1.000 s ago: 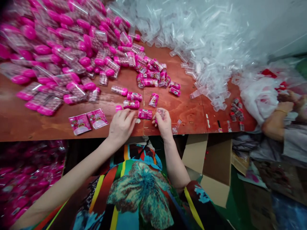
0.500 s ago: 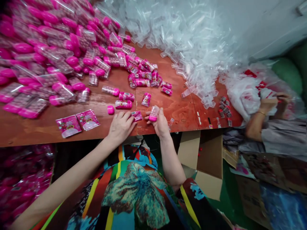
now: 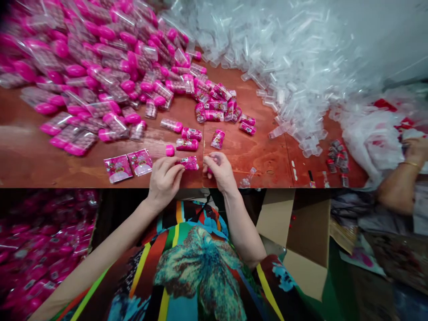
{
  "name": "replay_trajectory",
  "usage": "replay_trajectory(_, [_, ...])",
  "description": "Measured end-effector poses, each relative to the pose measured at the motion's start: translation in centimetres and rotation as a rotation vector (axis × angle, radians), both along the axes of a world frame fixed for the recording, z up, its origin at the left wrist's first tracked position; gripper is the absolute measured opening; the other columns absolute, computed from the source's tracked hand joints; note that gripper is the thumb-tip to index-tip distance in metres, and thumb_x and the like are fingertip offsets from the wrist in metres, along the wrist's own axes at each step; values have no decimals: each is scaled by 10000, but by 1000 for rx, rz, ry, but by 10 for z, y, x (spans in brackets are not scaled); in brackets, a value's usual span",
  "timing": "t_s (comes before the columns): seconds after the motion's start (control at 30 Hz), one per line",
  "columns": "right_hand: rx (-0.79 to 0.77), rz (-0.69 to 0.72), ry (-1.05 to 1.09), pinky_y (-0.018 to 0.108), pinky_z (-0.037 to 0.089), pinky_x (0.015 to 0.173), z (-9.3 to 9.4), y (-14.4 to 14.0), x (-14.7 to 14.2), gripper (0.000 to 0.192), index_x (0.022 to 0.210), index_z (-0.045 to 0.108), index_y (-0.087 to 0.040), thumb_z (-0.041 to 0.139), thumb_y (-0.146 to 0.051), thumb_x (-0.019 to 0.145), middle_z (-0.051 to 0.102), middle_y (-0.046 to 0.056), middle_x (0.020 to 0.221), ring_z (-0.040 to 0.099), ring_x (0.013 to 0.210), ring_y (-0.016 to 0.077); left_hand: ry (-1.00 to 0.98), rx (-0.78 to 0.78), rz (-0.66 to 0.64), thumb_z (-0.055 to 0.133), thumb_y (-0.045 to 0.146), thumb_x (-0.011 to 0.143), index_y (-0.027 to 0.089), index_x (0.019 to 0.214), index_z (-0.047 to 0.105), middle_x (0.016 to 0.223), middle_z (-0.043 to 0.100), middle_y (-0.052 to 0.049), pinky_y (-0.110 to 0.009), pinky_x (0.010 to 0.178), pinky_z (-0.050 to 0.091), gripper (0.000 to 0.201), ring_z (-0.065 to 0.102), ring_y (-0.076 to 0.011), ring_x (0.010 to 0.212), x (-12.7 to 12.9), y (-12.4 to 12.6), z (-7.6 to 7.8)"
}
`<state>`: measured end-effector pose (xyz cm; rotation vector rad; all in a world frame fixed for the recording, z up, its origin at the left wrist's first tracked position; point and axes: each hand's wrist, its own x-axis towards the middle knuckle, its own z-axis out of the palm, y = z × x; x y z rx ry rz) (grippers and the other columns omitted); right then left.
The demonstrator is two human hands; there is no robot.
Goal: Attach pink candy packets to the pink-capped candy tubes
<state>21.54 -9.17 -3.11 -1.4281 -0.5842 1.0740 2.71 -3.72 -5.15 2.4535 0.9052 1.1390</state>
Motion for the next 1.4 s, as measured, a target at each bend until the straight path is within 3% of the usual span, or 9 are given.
replay_trajectory(0.2, [8,-36,167,161,435,406,4,16,-24,488,984,596,-214,896,-342,620,527,-75,817,523,589,54,-148,-66,-12,665,212,916,230,1138,693,1339,648,-142,-481,1031,471,225,574,-287,1244,-9,7,7])
replay_trajectory(0.33, [64,-138,182,155,461,441,2,22,-32,470,975,603,-227,889,-308,612,536,-64,854,525,654,63,-548,-704,155,763,376,841,206,1294,623,1197,672,-120,-321,740,559,503,667,-194,904,-1,-2,19])
replay_trajectory(0.43, [100,-131,187,149,477,489,1,22,-41,456,988,607,-230,888,-287,634,550,-65,846,542,675,61,-747,-1237,61,796,421,785,149,1053,728,835,677,-42,-212,497,429,388,557,-100,599,9,-5,28])
replay_trajectory(0.57, [75,-17,377,177,480,470,3,19,-47,402,1029,573,-228,815,-409,766,600,-58,811,581,613,80,-936,-1530,90,869,381,682,118,713,703,614,602,-10,-191,454,368,313,501,-77,529,11,1,33])
replay_trajectory(0.7, [20,129,641,238,530,505,8,15,-38,400,1127,522,-220,498,-587,971,691,7,840,679,671,152,-1042,-1629,137,933,320,601,120,671,679,599,601,-2,-183,440,370,331,520,-79,537,5,8,34])
replay_trajectory(0.83, [2,155,718,289,590,589,11,10,-30,364,1217,502,-215,283,-455,1051,745,56,948,719,763,179,-1080,-1654,126,948,308,593,122,659,672,592,596,6,-176,425,360,340,520,-73,530,2,10,35])
replay_trajectory(1.0, [13,124,636,279,621,677,9,5,-29,261,1123,594,-178,365,-225,1007,755,62,976,742,837,175,-1094,-1689,167,959,302,581,126,683,677,607,612,5,-178,429,377,347,526,-71,523,5,10,35])
replay_trajectory(1.23, [52,182,528,266,638,727,6,-1,-32,236,1043,645,-146,459,-290,1020,764,98,1002,756,882,178,-1126,-1729,152,943,295,615,129,706,671,630,628,8,-184,445,402,331,540,-68,519,3,10,35])
replay_trajectory(1.4, [66,226,495,248,618,573,5,-5,-35,250,1127,608,-177,562,-368,973,765,63,976,751,739,166,-1116,-1743,135,932,277,632,130,704,662,614,616,15,-178,443,407,316,548,-74,528,2,10,35])
